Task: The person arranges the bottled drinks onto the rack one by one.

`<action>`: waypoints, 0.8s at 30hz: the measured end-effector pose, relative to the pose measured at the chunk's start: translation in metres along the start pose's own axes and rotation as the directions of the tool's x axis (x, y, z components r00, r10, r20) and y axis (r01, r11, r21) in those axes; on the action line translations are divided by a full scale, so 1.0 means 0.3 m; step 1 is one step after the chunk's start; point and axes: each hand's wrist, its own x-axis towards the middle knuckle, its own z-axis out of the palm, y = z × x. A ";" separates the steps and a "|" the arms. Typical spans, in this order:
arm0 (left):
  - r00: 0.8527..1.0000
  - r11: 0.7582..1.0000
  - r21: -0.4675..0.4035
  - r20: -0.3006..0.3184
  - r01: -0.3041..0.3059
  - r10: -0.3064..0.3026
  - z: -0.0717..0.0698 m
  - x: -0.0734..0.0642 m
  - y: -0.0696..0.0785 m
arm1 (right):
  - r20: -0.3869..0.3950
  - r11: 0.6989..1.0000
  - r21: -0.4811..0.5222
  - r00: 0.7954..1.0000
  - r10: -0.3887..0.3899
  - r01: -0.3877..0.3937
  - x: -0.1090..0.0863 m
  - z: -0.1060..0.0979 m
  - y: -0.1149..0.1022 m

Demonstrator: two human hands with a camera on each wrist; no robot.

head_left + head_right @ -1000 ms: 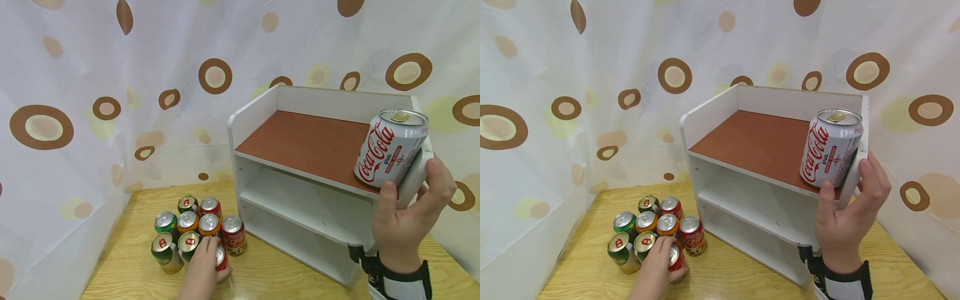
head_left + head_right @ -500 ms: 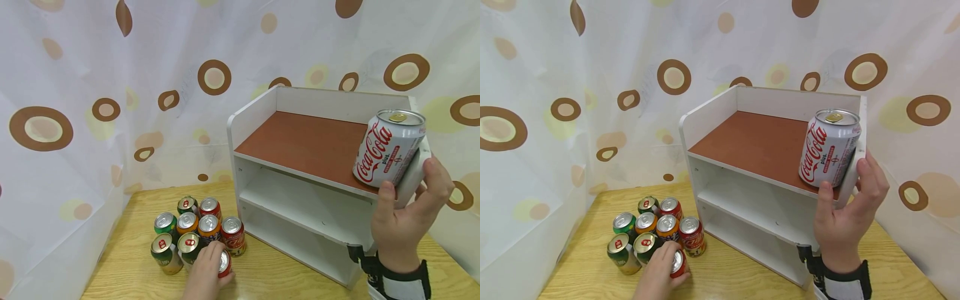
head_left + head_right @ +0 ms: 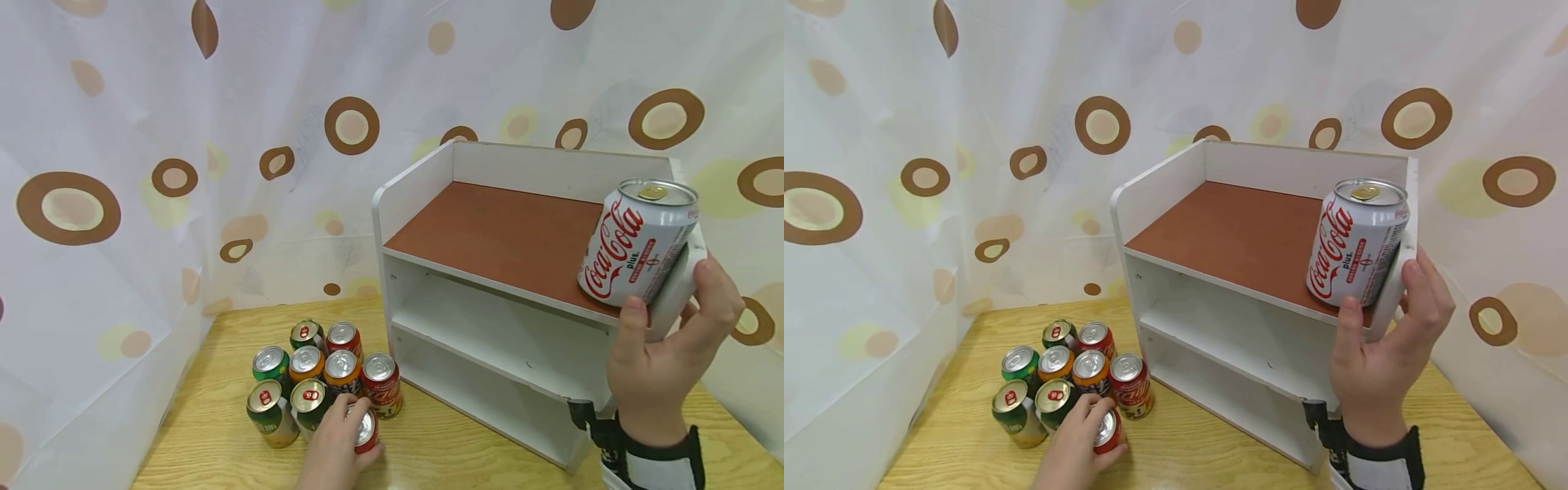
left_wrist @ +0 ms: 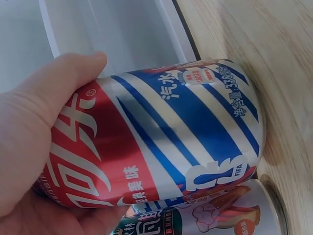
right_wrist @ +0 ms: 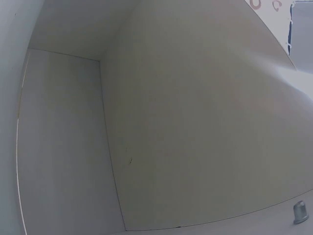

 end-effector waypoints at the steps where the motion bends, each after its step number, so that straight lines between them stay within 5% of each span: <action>1: 1.000 1.000 0.014 -0.007 -0.015 0.015 0.002 0.001 -0.002 | -0.002 1.000 0.002 1.000 0.001 -0.001 0.001 0.000 0.000; 9: 0.996 0.994 0.065 -0.026 -0.085 0.087 0.008 0.001 -0.005 | 0.011 1.000 0.002 1.000 -0.005 0.005 0.004 0.010 -0.031; 15: 0.999 0.999 -0.020 -0.009 -0.048 0.047 -0.013 0.006 0.009 | 0.010 1.000 -0.007 1.000 -0.007 0.007 0.011 0.019 -0.056; 24: 0.997 0.980 -0.180 0.017 0.080 -0.079 -0.130 0.024 0.045 | 0.024 1.000 -0.006 1.000 -0.009 0.009 0.005 0.011 -0.052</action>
